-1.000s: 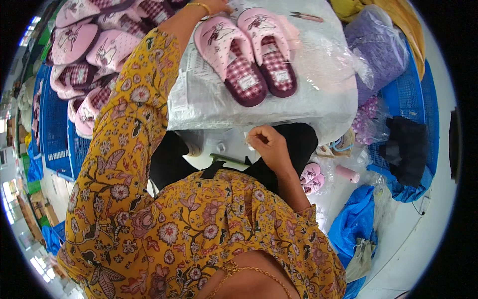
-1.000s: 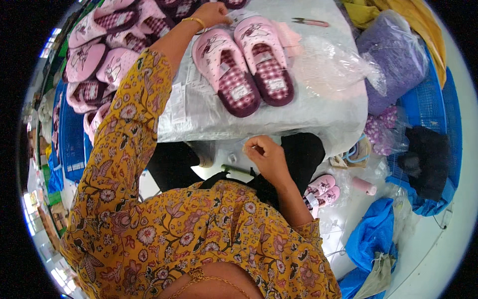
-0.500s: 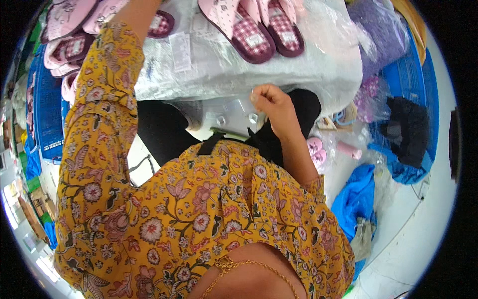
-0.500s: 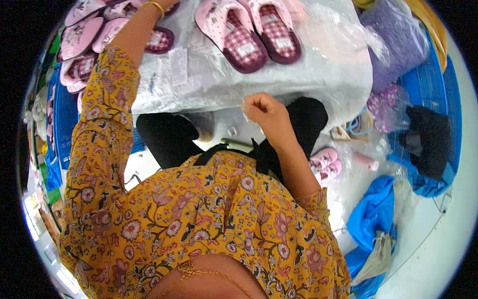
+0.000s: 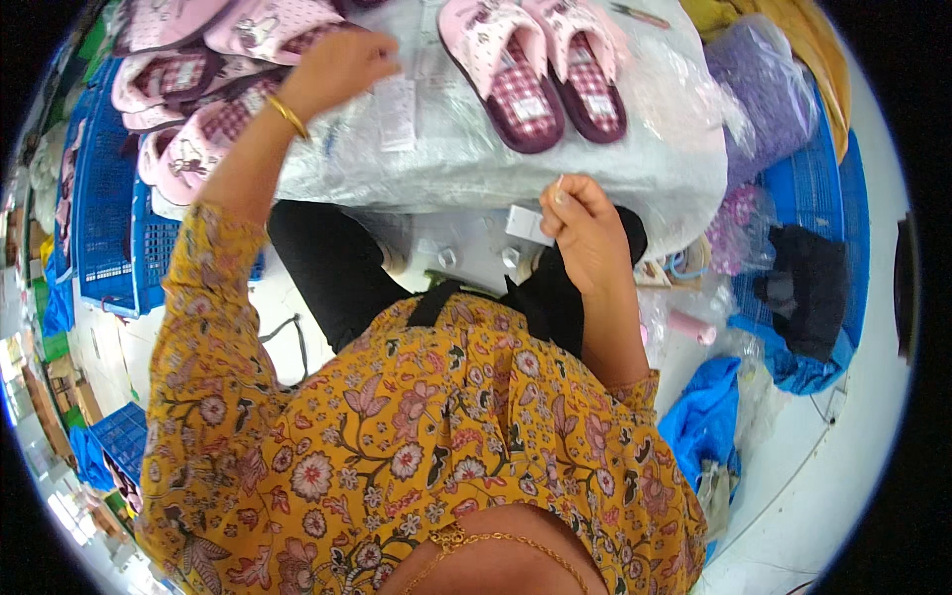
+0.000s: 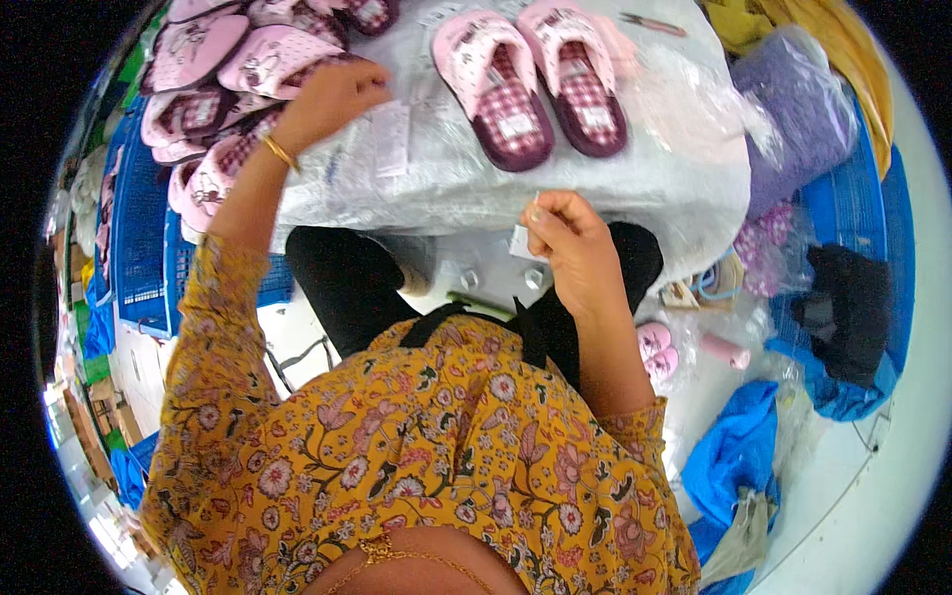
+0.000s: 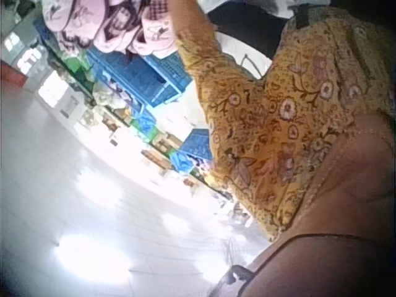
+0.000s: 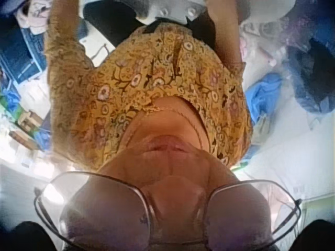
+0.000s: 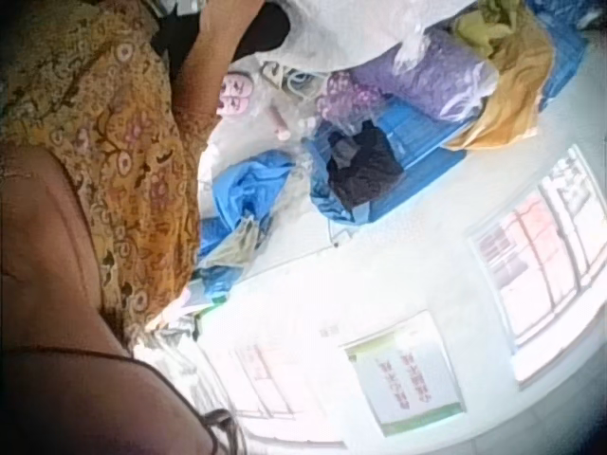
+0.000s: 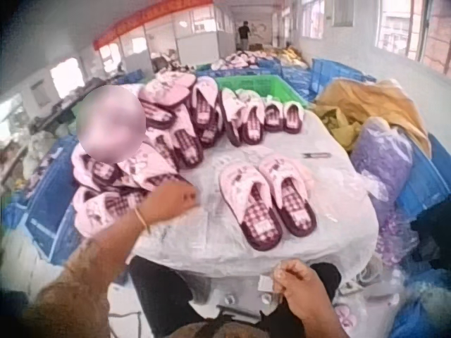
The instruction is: The person attaches small white labels to pink slippers with cartoon designs, handling them one at a time and placing the labeled pairs on a plastic-covered surface. The person occasionally picks up and repositions slippers and labels during the process.
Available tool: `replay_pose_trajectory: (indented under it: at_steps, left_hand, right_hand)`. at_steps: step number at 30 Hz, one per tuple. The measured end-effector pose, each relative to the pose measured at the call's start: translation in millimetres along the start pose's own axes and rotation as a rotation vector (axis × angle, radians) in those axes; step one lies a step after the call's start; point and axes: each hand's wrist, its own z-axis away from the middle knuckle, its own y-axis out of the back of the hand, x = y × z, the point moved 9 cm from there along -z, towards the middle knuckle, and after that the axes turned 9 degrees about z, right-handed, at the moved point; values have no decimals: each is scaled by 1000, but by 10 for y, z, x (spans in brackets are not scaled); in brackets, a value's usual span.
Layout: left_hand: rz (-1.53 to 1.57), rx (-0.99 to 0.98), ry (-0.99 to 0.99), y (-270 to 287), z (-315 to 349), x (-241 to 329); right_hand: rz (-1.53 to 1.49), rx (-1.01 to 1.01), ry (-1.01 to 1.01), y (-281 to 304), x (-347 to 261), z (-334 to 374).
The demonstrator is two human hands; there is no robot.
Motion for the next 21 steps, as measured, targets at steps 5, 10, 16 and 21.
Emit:
replay_pose_trajectory:
  at_steps: [5, 10, 16, 21]
  left_hand:
    - [159, 21, 134, -248, 370, -51]
    - [235, 49, 246, -194, 418, -83]
    - [448, 333, 225, 56, 600, -140]
    - [855, 262, 387, 67, 845, -22]
  right_hand:
    - [4, -50, -26, -138, 48, 8]
    - [46, -55, -9, -175, 47, 37]
    - [280, -74, 69, -441, -95, 52]
    - [464, -173, 95, -969, -299, -54]
